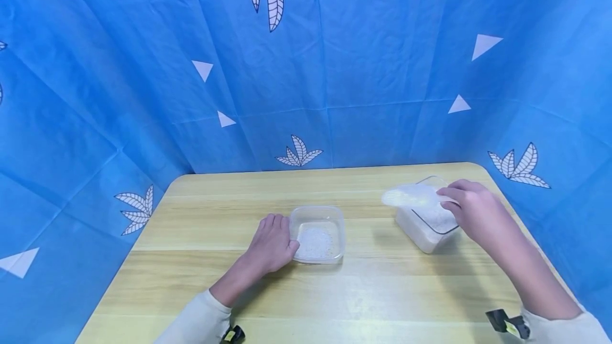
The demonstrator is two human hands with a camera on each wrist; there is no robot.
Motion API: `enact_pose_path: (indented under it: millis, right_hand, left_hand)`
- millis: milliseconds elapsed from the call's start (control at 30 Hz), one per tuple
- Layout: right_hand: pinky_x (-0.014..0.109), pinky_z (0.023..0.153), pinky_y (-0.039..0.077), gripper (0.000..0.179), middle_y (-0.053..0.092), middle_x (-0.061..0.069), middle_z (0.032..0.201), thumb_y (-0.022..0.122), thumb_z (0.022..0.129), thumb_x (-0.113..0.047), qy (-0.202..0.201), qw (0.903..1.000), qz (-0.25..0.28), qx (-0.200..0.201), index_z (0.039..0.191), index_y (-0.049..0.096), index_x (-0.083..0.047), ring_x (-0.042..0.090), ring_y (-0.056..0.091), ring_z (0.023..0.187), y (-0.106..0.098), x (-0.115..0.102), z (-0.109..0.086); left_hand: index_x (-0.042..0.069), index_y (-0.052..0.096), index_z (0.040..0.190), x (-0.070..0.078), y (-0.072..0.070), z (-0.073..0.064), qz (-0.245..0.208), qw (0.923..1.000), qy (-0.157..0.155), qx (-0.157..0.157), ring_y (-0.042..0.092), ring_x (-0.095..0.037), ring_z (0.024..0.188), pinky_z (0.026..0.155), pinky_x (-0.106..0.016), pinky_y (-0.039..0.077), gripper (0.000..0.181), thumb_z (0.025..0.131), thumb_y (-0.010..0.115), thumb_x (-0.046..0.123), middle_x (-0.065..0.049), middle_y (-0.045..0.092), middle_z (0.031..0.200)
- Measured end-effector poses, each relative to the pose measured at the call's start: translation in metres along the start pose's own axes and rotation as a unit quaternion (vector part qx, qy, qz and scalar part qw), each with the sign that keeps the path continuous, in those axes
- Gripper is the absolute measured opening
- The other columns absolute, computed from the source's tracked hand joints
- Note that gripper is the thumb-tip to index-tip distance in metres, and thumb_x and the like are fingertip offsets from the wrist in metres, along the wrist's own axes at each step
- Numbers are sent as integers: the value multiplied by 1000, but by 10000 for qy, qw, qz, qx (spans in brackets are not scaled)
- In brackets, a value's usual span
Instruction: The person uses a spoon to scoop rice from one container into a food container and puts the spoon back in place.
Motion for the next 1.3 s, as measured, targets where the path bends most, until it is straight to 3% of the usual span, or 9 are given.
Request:
enact_pose_path:
  millis: [467,1000,1300]
  right_hand:
    - [57,83,56,35,75,19,98,86,69,7,-343,9990,249,126,103,78,0,41,71,93,17,-42,16]
    - [56,81,59,28,75,19,99,82,77,4,-413,9970,594,-260,104,79,-1,39,72,92,47,-77,32]
    - [56,90,57,24,74,18,107,75,87,2,-261,9941,853,-620,110,77,-2,38,70,102,66,-90,34]
  left_hand:
    - [-1,54,109,-1,0,0,-174,9998,0,35,43,-26,100,101,-43,39,43,90,49,38,-9,50,100]
    - [-2,54,113,-1,-1,0,-67,10000,10,-2,44,-27,103,103,-43,40,47,90,49,39,-10,51,103]
    - [-2,54,113,-1,-2,-1,-99,9999,-3,-22,44,-28,104,103,-44,40,46,91,50,38,-11,51,105]
Point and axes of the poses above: each hand's wrist, its own z-axis towards the middle knuckle, its own y-axis out of the palm, x = y × z, the point moved 10 cm from there along z, towards the middle knuckle
